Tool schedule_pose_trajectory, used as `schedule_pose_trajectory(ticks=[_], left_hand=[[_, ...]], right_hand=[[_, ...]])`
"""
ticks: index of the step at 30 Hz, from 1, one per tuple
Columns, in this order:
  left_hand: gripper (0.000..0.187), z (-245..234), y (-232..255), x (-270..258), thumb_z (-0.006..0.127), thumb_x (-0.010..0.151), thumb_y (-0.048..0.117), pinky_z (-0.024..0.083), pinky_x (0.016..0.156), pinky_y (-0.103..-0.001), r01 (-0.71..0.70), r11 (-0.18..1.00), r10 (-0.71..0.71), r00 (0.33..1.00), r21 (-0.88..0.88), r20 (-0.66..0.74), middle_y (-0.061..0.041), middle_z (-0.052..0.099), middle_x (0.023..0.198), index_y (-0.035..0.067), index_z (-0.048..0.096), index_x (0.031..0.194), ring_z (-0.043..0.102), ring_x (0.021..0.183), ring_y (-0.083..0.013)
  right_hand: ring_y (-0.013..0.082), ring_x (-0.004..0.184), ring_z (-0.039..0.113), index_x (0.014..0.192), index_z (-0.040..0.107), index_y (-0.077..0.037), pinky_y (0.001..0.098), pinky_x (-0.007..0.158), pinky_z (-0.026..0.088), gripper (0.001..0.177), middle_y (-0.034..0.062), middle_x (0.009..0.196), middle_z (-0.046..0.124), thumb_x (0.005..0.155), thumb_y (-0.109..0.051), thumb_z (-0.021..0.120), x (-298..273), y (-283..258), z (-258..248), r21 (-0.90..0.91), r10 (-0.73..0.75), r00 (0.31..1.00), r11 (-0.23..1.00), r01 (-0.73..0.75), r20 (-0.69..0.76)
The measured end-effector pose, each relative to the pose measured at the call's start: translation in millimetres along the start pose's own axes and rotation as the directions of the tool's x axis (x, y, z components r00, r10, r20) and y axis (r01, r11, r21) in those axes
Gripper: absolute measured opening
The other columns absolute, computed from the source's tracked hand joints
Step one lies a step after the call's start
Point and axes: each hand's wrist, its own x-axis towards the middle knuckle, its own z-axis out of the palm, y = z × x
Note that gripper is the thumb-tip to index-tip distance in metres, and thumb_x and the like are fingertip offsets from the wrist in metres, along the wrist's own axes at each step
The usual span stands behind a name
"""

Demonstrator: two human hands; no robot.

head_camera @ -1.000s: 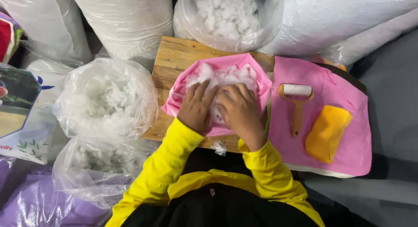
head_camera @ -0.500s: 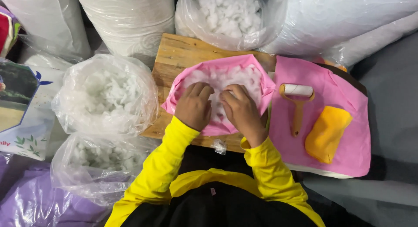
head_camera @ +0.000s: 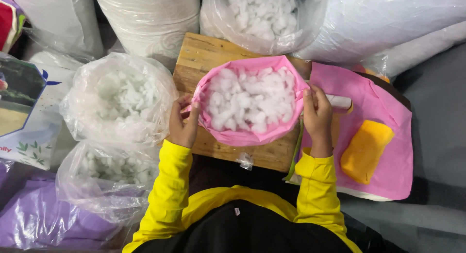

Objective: Stuffing a pink pillowcase with white fiberfill, zipping it shut, and cleaning the surface using a lint roller and a yellow cloth.

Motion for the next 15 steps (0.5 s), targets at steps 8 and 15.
schedule_pose_trajectory(ticks=[8,15], left_hand=[[0.032,10,18,16,0.080,0.091,0.008,0.058,0.053,-0.024,-0.111,0.967,0.087,0.990,-0.231,-0.112,-0.007,0.066,0.078,0.006,0.067,0.120,0.065,0.058,-0.0135],[0.045,9,50,4,0.077,0.092,0.007,0.060,0.053,-0.025,-0.091,0.975,0.100,0.994,-0.203,0.037,-0.008,0.062,0.088,0.007,0.058,0.132,0.064,0.061,-0.0143]], right_hand=[[0.0147,0.060,0.050,0.108,0.080,-0.005,0.0289,0.059,0.044,0.021,0.0071,0.063,0.052,0.092,-0.002,0.067,-8,39,-14,-0.005,-0.123,0.967,0.992,0.125,-0.223],[0.0172,0.063,0.059,0.105,0.079,-0.005,0.0298,0.058,0.049,0.015,0.0082,0.069,0.061,0.090,-0.003,0.074,-36,30,-29,-0.054,-0.070,0.986,0.997,0.062,-0.151]])
